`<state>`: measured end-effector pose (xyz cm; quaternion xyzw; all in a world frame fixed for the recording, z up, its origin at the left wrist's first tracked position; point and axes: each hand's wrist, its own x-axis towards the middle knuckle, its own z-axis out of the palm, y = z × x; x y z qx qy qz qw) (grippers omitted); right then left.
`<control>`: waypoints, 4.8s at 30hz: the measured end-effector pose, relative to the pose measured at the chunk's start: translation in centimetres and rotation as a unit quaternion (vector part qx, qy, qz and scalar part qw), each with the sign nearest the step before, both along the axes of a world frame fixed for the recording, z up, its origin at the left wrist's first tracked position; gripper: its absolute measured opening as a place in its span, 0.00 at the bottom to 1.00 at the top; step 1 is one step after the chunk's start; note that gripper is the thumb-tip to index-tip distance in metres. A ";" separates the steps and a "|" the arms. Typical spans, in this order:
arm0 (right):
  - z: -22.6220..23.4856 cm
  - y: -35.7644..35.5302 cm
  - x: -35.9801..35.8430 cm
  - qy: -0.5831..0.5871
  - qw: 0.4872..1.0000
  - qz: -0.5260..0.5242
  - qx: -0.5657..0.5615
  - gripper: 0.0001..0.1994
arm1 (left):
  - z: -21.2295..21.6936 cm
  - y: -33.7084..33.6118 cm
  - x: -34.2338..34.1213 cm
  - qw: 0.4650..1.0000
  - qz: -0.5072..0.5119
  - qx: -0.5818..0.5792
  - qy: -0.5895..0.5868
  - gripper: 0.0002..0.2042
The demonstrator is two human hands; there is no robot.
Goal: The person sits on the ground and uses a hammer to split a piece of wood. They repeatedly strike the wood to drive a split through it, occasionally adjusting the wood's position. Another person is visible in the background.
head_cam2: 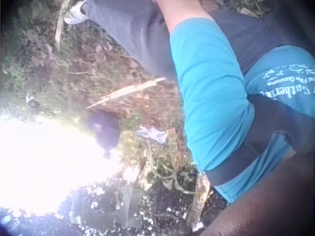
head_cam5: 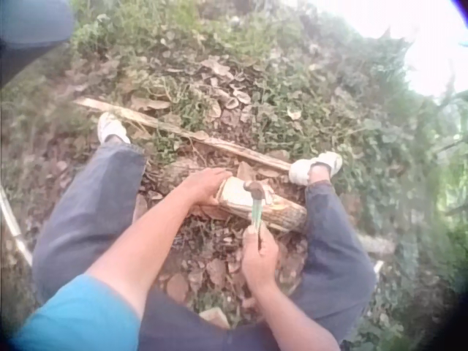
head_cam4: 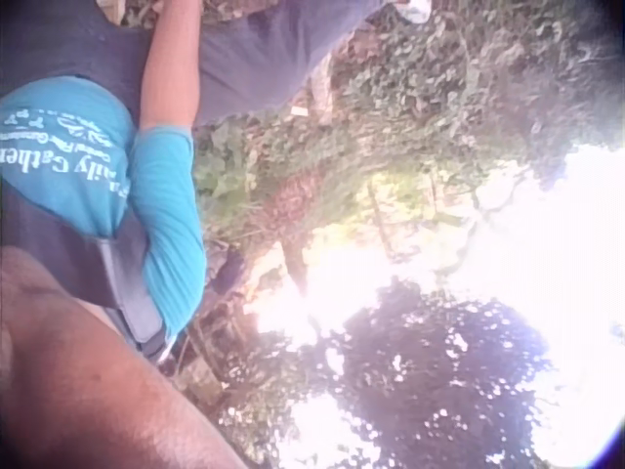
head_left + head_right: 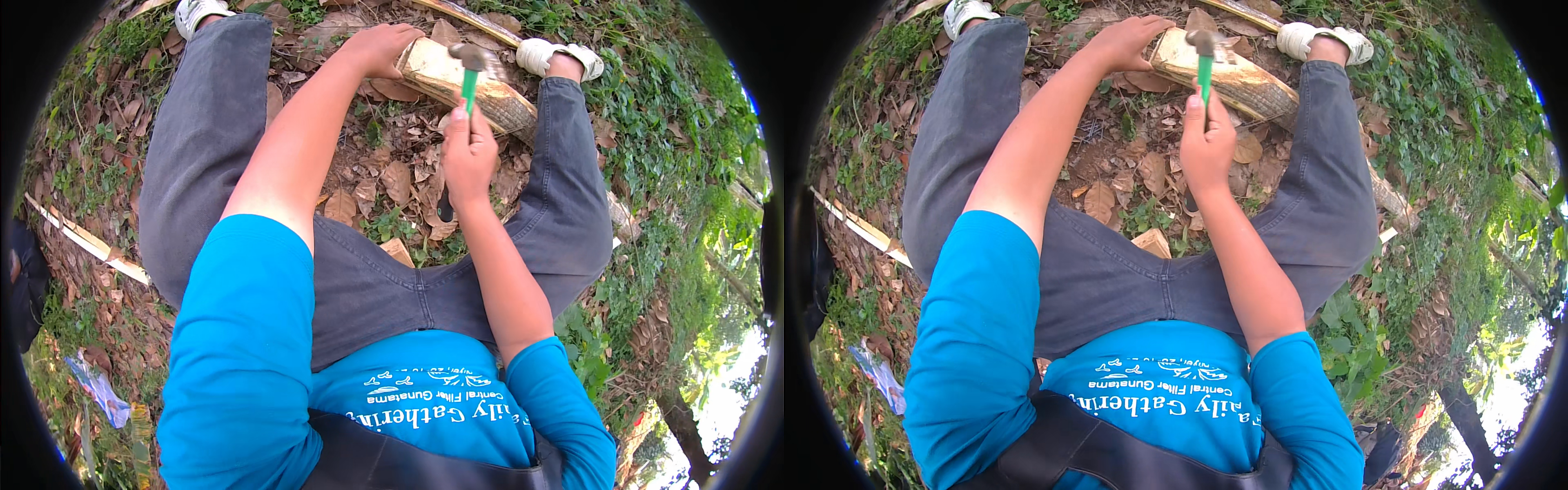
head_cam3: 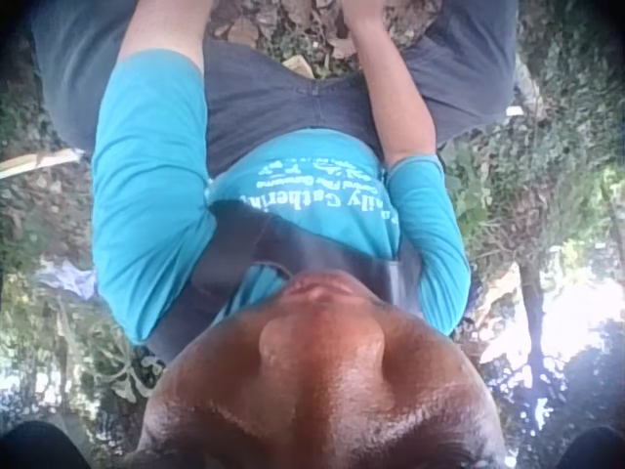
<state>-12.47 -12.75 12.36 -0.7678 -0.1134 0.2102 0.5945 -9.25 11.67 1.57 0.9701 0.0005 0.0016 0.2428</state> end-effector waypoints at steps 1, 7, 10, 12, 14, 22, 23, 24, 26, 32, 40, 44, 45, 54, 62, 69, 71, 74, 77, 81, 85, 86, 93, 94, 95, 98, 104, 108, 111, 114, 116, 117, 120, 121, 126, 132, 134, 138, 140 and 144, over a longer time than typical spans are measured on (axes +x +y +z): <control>4.2 -0.2 0.4 0.014 0.997 -0.051 0.053 0.18 | 0.6 -1.3 2.2 0.999 -0.025 -0.003 -0.022 0.44; 4.5 0.9 -0.6 -0.058 0.986 -0.034 0.153 0.20 | 1.5 -0.7 0.3 0.998 0.019 0.053 0.036 0.45; -4.4 -0.4 0.1 -0.071 0.987 0.053 -0.135 0.19 | 2.7 -1.2 1.0 0.997 0.000 0.072 0.038 0.46; -3.0 0.0 0.1 -0.022 0.995 0.039 -0.089 0.19 | 2.2 -1.0 0.9 0.996 0.014 0.078 0.032 0.46; 2.3 0.6 0.2 0.046 0.998 0.008 0.052 0.18 | 0.8 -0.5 -0.5 0.996 0.037 0.065 0.039 0.46; -0.1 0.4 -1.3 0.081 0.987 -0.054 0.131 0.17 | 1.8 -1.6 0.7 0.995 0.017 0.094 0.035 0.45; -1.0 0.9 -1.6 0.166 0.983 -0.039 0.064 0.16 | 1.8 -1.6 0.5 0.994 0.014 0.100 0.038 0.44; -1.6 0.8 -1.5 0.193 0.975 -0.073 0.078 0.16 | 1.8 -1.5 0.5 0.993 0.011 0.106 0.041 0.43; -1.9 0.3 -1.9 0.250 0.953 -0.139 0.099 0.17 | 1.7 -0.9 0.7 0.996 0.020 0.083 0.033 0.45; -2.5 0.8 -0.5 0.360 0.917 -0.134 0.106 0.16 | 1.5 -1.0 0.4 0.997 0.016 0.076 0.029 0.44; -3.1 -1.7 1.8 0.341 0.893 -0.236 0.174 0.17 | 0.6 -0.8 -0.1 0.996 0.025 0.077 0.031 0.45; -2.3 0.1 0.5 0.395 0.883 -0.187 0.172 0.16 | 1.1 -1.2 0.3 0.997 0.020 0.068 0.031 0.46; -2.1 0.5 0.3 0.439 0.880 -0.103 0.146 0.15 | 1.2 -1.1 0.3 0.997 0.020 0.067 0.032 0.46; 6.4 -0.2 1.0 -0.032 0.988 -0.050 0.143 0.18 | 0.2 -0.6 0.1 0.996 0.026 0.086 0.015 0.45; -2.9 -0.1 0.2 -0.035 0.994 0.063 -0.088 0.19 | 0.9 -1.0 0.5 0.996 0.028 0.072 0.052 0.48; 9.4 1.0 0.7 -0.069 0.979 -0.032 0.189 0.20 | 0.8 -0.9 -0.6 0.995 0.047 0.078 0.044 0.49; 4.9 -0.1 0.5 -0.140 0.989 -0.007 0.054 0.20 | 1.3 -1.2 0.1 0.996 0.036 0.062 0.051 0.48; -5.1 -1.7 1.7 -0.063 0.983 0.098 -0.139 0.19 | 2.4 -2.2 1.2 0.997 0.019 0.056 0.041 0.47; -0.5 -0.6 0.3 -0.071 0.993 0.043 -0.078 0.19 | 1.0 -0.8 0.3 0.995 0.040 0.071 0.048 0.47; 8.4 0.3 -0.5 -0.064 0.993 -0.012 0.094 0.20 | 1.6 -1.2 -0.4 0.995 0.047 0.062 0.068 0.47; 1.3 -1.0 -0.3 -0.168 0.986 0.024 -0.001 0.21 | 1.2 -0.9 -0.3 0.995 0.054 0.060 0.055 0.49; -0.7 0.2 -0.6 -0.188 0.977 0.026 -0.101 0.19 | 1.3 -1.2 0.0 0.996 0.048 0.055 0.054 0.50; 7.0 0.6 -0.1 -0.035 0.996 0.004 0.081 0.18 | 1.3 -1.1 -0.6 0.995 0.047 0.044 0.072 0.49; 7.9 0.6 -0.5 -0.052 0.993 -0.005 0.108 0.18 | 1.4 -1.1 -0.7 0.995 0.051 0.062 0.062 0.47; 8.3 0.8 -0.9 -0.066 0.988 -0.012 0.136 0.18 | 1.6 -1.2 -0.8 0.995 0.053 0.057 0.069 0.47; 1.6 -0.8 -1.0 -0.123 0.992 0.012 0.032 0.20 | 2.5 -0.8 -1.0 0.994 0.054 0.056 0.077 0.46; 1.7 -0.1 0.0 -0.053 0.998 0.030 0.004 0.18 | 1.9 -1.1 -1.3 0.996 0.053 0.033 0.068 0.48; 7.5 0.8 -1.2 -0.071 0.989 -0.025 0.124 0.20 | 1.1 -1.6 -1.0 0.996 0.055 0.052 0.056 0.48; -0.9 -0.2 -0.6 -0.289 0.946 0.028 -0.146 0.20 | 2.3 -1.2 -0.7 0.994 0.058 0.059 0.072 0.49; -3.9 -0.2 0.4 -0.102 0.986 0.072 -0.109 0.18 | 2.0 -2.3 -0.3 0.992 0.052 0.073 0.091 0.49; 0.8 0.4 0.2 -0.091 0.995 0.030 -0.031 0.17 | 1.6 -1.5 -0.5 0.995 0.045 0.053 0.073 0.49; 3.4 0.7 0.2 -0.081 0.996 0.032 0.016 0.17 | 1.6 -1.2 -1.0 0.995 0.046 0.040 0.077 0.48; 7.3 1.1 -0.6 -0.101 0.991 0.006 0.086 0.18 | 1.3 -1.2 -1.6 0.995 0.065 0.042 0.065 0.48; 5.4 0.7 -0.7 -0.149 0.987 0.003 0.061 0.18 | 1.4 -1.3 -1.7 0.995 0.067 0.042 0.066 0.48; -5.0 -1.2 1.6 -0.105 0.986 0.073 -0.109 0.17 | 2.6 -1.6 -0.3 0.995 0.048 0.058 0.067 0.47; 6.8 0.5 -0.2 -0.078 0.987 -0.006 0.139 0.19 | 0.7 -1.3 -2.0 0.994 0.075 0.043 0.072 0.49; 3.2 -0.2 -0.4 -0.149 0.988 -0.005 0.031 0.22 | 1.1 -1.4 -1.5 0.994 0.067 0.043 0.079 0.49; -5.5 -1.0 1.6 -0.101 0.983 0.075 -0.136 0.19 | 1.7 -1.9 -0.2 0.996 0.042 0.050 0.061 0.49; 2.5 1.6 0.1 -0.103 0.994 0.048 -0.004 0.17 | 0.4 -1.1 -1.5 0.995 0.063 0.040 0.070 0.48; 7.1 1.2 -0.8 -0.110 0.989 0.001 0.094 0.18 | 1.2 -1.1 -1.6 0.994 0.066 0.041 0.077 0.47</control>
